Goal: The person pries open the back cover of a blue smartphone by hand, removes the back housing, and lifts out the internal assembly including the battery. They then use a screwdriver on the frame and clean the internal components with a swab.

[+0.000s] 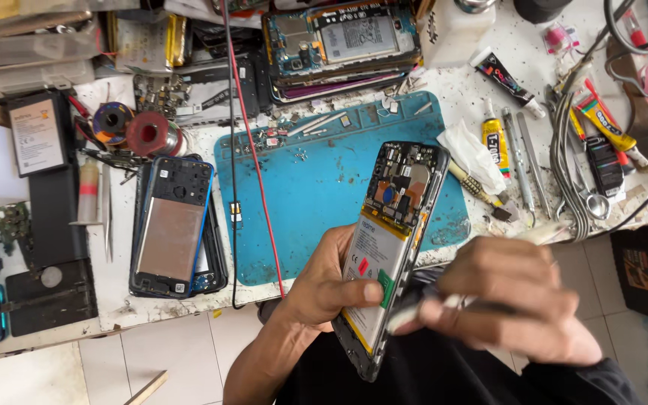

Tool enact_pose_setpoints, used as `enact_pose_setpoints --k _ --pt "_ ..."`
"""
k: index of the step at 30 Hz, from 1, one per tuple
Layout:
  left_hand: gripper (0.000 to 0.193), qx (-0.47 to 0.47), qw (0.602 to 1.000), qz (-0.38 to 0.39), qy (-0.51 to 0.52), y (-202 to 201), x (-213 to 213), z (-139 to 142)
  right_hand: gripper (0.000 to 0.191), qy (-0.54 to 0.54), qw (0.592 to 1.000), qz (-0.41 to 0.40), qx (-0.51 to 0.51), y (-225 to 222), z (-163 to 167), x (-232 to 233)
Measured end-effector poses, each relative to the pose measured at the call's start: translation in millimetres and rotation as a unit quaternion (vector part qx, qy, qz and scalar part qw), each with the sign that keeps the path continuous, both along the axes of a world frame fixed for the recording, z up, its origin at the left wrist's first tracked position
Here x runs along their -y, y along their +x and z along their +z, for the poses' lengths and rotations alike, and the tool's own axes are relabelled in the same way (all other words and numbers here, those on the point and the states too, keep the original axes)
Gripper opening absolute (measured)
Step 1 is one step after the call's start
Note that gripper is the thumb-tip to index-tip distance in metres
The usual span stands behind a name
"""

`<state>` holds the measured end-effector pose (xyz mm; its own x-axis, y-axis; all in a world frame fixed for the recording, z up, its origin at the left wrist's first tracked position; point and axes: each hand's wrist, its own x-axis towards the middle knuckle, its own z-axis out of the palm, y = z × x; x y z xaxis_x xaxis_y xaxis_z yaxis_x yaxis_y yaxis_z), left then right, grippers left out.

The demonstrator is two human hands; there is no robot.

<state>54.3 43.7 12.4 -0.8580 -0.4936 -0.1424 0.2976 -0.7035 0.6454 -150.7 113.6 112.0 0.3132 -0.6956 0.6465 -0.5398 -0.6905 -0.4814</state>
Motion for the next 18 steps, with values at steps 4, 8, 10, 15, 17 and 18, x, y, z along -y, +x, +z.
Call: enact_pose_setpoints --k 4,8,10,15,17,18 --pt "0.076 -0.024 0.998 -0.05 0.038 4.0 -2.2 1.2 0.022 0.018 0.991 -0.087 0.096 -2.2 -6.6 -4.4" --pt "0.079 -0.023 0.997 -0.058 0.039 4.8 -3.9 -1.0 0.021 -0.064 0.994 -0.038 0.083 -8.4 -23.8 -1.0" --pt "0.079 -0.029 0.997 -0.062 0.041 4.8 -4.2 -2.7 0.022 -0.038 0.995 -0.056 0.067 -7.7 -27.9 -5.8" --pt "0.082 -0.025 0.995 -0.082 0.055 9.2 -6.1 -4.1 0.017 -0.065 0.987 -0.12 0.086 -8.8 -35.3 -4.1" --pt "0.082 -0.036 0.994 -0.091 0.043 10.9 -5.7 -4.5 0.015 -0.08 0.986 -0.107 0.095 -12.3 -37.5 -0.8" --pt "0.082 -0.041 0.994 -0.096 0.039 11.6 -5.7 -4.6 0.015 -0.099 0.983 -0.118 0.101 -14.6 -39.8 2.8"
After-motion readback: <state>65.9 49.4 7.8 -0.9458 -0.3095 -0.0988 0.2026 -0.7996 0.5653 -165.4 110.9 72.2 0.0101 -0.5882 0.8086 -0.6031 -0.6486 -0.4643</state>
